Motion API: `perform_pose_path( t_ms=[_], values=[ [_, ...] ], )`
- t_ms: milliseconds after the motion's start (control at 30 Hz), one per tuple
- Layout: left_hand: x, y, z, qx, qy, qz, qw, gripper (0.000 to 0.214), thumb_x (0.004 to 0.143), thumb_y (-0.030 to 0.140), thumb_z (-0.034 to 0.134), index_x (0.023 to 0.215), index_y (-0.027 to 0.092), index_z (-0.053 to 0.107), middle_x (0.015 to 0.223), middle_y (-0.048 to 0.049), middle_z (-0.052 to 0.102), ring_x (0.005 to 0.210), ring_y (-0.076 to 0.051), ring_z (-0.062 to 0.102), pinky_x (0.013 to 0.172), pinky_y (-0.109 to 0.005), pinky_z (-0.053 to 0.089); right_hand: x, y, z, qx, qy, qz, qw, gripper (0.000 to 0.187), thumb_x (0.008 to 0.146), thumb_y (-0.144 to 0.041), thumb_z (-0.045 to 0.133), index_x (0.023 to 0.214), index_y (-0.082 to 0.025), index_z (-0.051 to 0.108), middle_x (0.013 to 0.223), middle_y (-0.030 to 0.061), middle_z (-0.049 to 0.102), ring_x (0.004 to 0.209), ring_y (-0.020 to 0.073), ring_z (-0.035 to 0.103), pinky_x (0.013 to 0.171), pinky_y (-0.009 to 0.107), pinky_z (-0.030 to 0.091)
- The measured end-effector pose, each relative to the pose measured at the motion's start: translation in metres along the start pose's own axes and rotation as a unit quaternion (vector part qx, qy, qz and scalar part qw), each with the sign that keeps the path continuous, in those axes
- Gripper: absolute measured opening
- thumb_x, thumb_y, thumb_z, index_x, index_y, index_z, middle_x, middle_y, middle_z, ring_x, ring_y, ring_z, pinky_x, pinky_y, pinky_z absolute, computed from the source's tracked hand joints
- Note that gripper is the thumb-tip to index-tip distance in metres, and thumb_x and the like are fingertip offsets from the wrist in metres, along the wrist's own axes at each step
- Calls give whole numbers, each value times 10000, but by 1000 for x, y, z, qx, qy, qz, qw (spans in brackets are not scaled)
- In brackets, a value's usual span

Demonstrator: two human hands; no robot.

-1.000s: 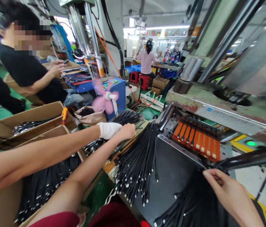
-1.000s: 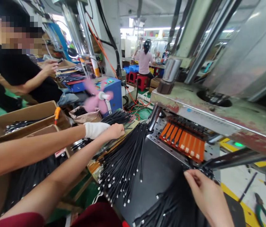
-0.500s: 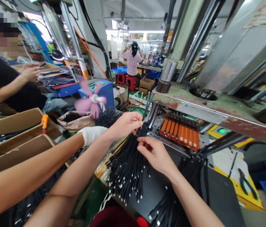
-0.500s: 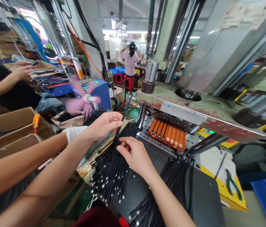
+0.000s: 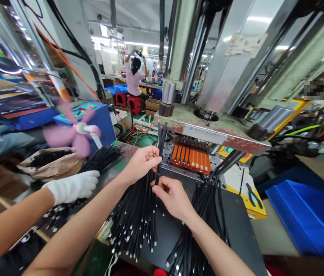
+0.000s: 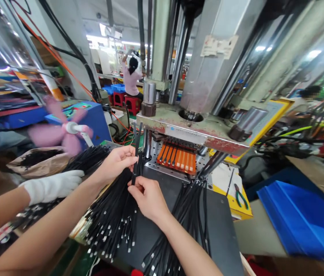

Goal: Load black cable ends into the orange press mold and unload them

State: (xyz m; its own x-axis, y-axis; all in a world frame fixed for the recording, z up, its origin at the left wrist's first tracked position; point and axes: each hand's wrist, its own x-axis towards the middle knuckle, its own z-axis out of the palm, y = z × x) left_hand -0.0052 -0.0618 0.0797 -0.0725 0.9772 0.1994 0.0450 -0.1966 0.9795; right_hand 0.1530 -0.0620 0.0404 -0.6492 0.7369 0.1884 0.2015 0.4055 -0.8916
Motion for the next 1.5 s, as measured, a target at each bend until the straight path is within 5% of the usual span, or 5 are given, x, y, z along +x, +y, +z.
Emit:
perform_pose_path(
  t_ms=[433, 567, 900, 1167, 1500],
  values=[
    [-4, 7, 21, 27, -56, 56, 996, 195, 789, 297, 606, 839, 144, 496, 681, 38, 497, 598, -68, 496, 579, -181, 433, -17, 9, -11, 28, 37, 5, 999, 281, 863, -267, 545, 601, -186, 486, 562, -38, 558, 531, 109, 510, 570, 224, 382],
    [-10, -5, 23, 27, -143, 5, 989, 301, 843, 336, 559, 1064, 139, 505, 890, -28, 579, 775, -108, 583, 703, -225, 489, -29, 11, -22, 77, 89, 8, 993, 223, 861, -308, 573, 679, -181, 555, 600, -19, 584, 543, 120, 532, 567, 234, 406],
    [-64, -53, 23, 52, -367, -146, 917, 348, 912, 432, 483, 987, 130, 640, 927, -89, 673, 875, -160, 639, 787, -264, 508, -41, 34, -44, 150, 176, 39, 972, 295, 810, -434, 644, 685, -178, 568, 791, 35, 664, 523, 103, 546, 516, 234, 449],
    [-76, -58, 22, -36, -328, -239, 913, 413, 865, 501, 556, 1030, 132, 640, 1050, -131, 686, 913, -190, 683, 774, -271, 539, -34, 38, -37, 160, 196, 43, 966, 292, 775, -427, 676, 675, -172, 574, 850, 46, 674, 518, 92, 542, 498, 224, 461],
    [-81, -67, 33, -54, -228, -260, 937, 318, 742, 388, 718, 859, 110, 618, 818, -102, 718, 689, -146, 681, 602, -210, 518, -37, 36, -37, 157, 193, 51, 967, 288, 796, -440, 645, 845, -156, 641, 736, 27, 660, 542, 104, 557, 523, 233, 483]
  ],
)
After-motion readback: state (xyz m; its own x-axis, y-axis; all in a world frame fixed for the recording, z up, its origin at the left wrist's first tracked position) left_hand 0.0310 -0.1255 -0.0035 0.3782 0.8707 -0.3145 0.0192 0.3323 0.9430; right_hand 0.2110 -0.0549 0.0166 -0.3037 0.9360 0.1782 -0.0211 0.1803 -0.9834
